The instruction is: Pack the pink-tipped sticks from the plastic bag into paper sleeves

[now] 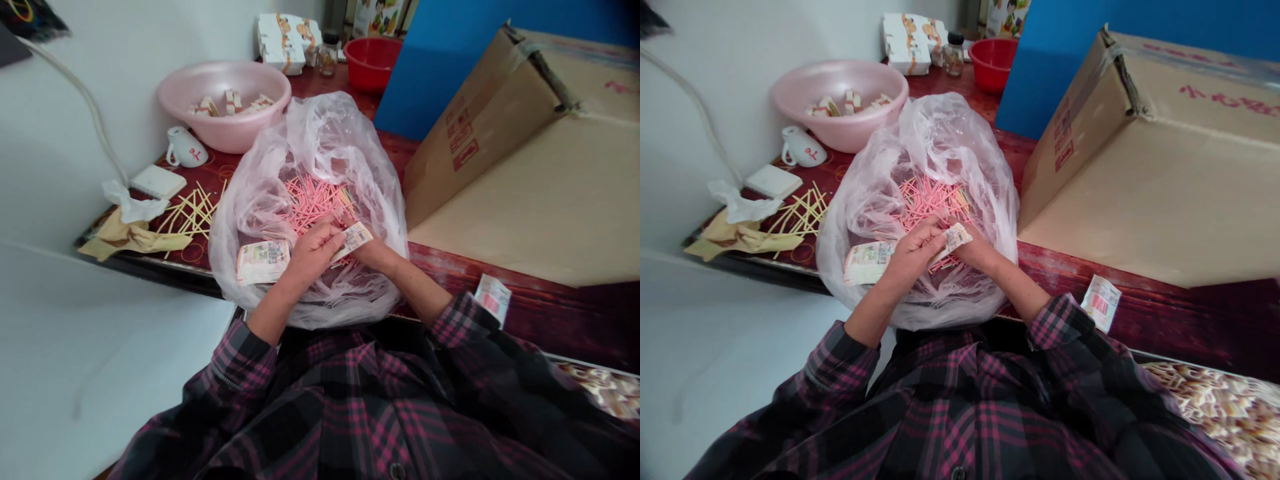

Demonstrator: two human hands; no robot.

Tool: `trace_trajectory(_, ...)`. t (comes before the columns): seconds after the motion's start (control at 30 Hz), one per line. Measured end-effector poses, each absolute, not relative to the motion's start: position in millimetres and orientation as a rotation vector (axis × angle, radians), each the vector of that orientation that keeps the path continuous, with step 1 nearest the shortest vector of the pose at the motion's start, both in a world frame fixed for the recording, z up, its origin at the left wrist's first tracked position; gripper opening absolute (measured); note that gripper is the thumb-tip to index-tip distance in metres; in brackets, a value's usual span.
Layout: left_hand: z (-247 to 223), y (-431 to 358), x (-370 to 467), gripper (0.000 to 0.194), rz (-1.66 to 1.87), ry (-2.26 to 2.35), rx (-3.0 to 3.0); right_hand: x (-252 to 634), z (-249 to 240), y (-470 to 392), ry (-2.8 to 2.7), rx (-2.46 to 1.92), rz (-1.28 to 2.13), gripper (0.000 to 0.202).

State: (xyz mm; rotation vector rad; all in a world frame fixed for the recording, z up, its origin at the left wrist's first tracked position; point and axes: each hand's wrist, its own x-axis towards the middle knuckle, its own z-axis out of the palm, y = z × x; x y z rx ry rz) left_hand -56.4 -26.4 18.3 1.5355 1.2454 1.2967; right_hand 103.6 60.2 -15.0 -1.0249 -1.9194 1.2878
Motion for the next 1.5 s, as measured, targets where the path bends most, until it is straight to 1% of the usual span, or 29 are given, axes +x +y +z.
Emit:
trace_trajectory(0.03, 17.8, -26.8, -58.3, 0.024, 1.356, 1.265, 1.499, 102.9, -13.8, 59.8, -1.876, -1.026, 1.271, 0.015)
trace_trajectory(0.17, 15.4, -26.6, -71.8, 0.023, 1.629, 1.344, 1.282, 105.9, -8.4, 57.7, -1.645, -0.973, 1.241, 0.038)
trace_trajectory(0.23, 13.5, -25.7, -76.9, 0.024, 1.652, 1.339, 1.178, 109.5, -8.9, 56.8, -1.696, -1.025, 1.185, 0.037)
trace_trajectory(0.37, 10.7, -28.2, -79.7, 0.024, 1.668, 1.308, 1.011, 116.3, -11.2, 59.9, -1.856, -1.096, 1.117, 0.028)
trace_trajectory(0.47, 13.3, -38.7, -79.3, 0.020, 1.560, 1.321, 1.101, 121.6, -8.5, 68.3, -2.004, -1.075, 1.025, 0.024)
trace_trajectory(0.57, 18.0, -51.8, -76.2, 0.015, 1.286, 1.310, 1.444, 127.8, -4.4, 74.8, -2.395, -1.089, 0.704, 0.017)
trace_trajectory(0.63, 17.8, -56.9, -72.1, 0.013, 1.110, 1.297, 1.692, 131.2, -1.5, 72.9, -2.659, -1.091, 0.518, 0.023)
trace_trajectory(0.77, 6.2, -56.4, -64.2, 0.019, 0.936, 1.349, 1.997, 133.1, 5.3, 54.8, -2.930, -1.067, 0.341, 0.031)
trace_trajectory(0.97, -6.9, -54.3, -63.4, 0.018, 0.944, 1.355, 2.080, 124.0, 11.3, 33.9, -2.982, -1.091, 0.186, 0.043)
trace_trajectory(1.1, -7.7, -56.2, -63.7, 0.019, 0.979, 1.350, 2.077, 118.4, 13.5, 33.0, -3.021, -1.163, 0.122, 0.042)
trace_trajectory(1.2, -8.9, -56.8, -63.4, 0.018, 0.987, 1.337, 2.084, 117.2, 16.8, 32.2, -3.019, -1.239, 0.161, 0.042)
trace_trajectory(1.33, -10.7, -56.8, -63.4, 0.019, 1.001, 1.327, 2.111, 113.9, 21.0, 28.3, -3.031, -1.229, 0.170, 0.042)
trace_trajectory(1.5, -11.0, -58.7, -64.1, 0.019, 0.979, 1.356, 2.096, 108.2, 18.3, 31.9, -2.928, -1.394, 0.177, 0.040)
